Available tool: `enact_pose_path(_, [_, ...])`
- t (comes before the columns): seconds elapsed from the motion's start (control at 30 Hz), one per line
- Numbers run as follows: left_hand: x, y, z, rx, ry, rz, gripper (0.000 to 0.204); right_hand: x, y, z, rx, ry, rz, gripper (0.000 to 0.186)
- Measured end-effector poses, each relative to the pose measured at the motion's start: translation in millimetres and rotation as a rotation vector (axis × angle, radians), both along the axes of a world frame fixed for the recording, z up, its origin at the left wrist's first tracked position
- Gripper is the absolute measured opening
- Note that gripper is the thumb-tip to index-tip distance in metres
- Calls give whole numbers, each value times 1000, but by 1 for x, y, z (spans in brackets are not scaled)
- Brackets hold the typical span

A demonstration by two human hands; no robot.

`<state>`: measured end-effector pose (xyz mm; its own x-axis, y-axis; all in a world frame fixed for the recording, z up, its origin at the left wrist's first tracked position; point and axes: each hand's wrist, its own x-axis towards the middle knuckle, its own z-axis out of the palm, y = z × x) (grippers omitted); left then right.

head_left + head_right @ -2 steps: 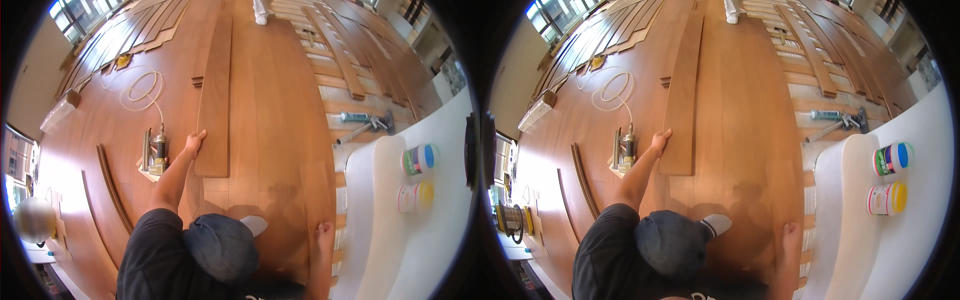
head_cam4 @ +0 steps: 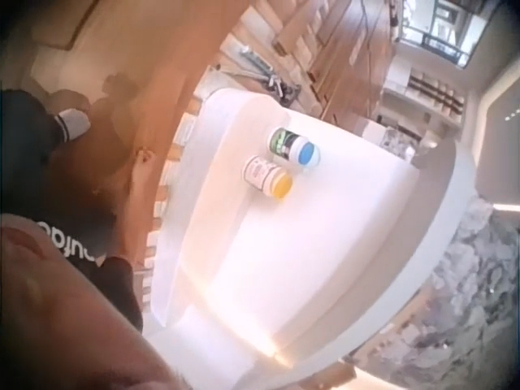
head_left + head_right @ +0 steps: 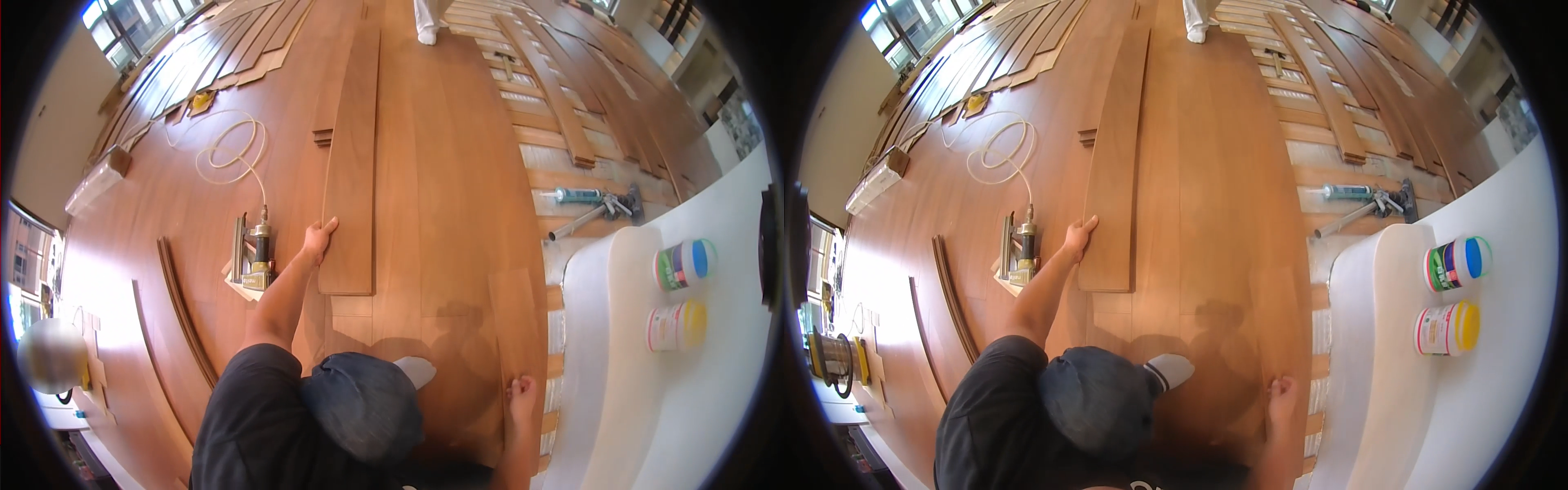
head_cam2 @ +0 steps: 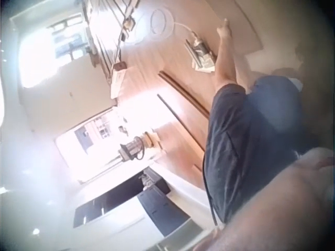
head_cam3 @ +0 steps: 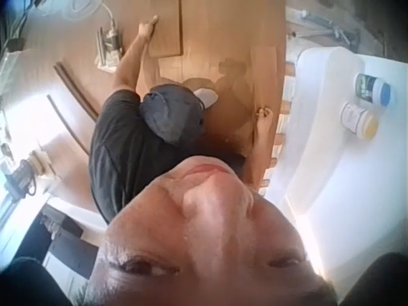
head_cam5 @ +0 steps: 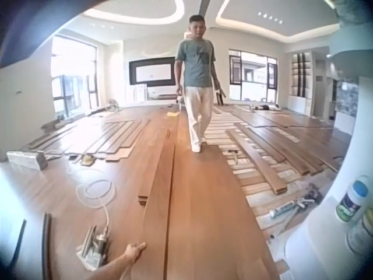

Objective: The person installs wooden flooring by using a nail gun to secure planks, marking planks with a pencil and square, and fitting planks against a wall.

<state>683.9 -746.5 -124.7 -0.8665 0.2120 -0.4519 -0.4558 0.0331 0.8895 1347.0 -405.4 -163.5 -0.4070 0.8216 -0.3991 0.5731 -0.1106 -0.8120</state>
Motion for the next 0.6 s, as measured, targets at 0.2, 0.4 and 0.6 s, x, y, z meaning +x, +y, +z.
enact_pose_path(0.2, [12, 32, 35, -42, 63, -70, 46, 111, -11, 0, -23, -10, -92, 31])
enact_pose_path(0.4, [9, 23, 53, 85, 16, -88, 49, 210, -6, 7, 308, -262, 47, 26])
enact_pose_path(0.6, [-15, 6, 43, -149, 106, -72, 52, 162, -67, 78, 289, -685, 182, 21])
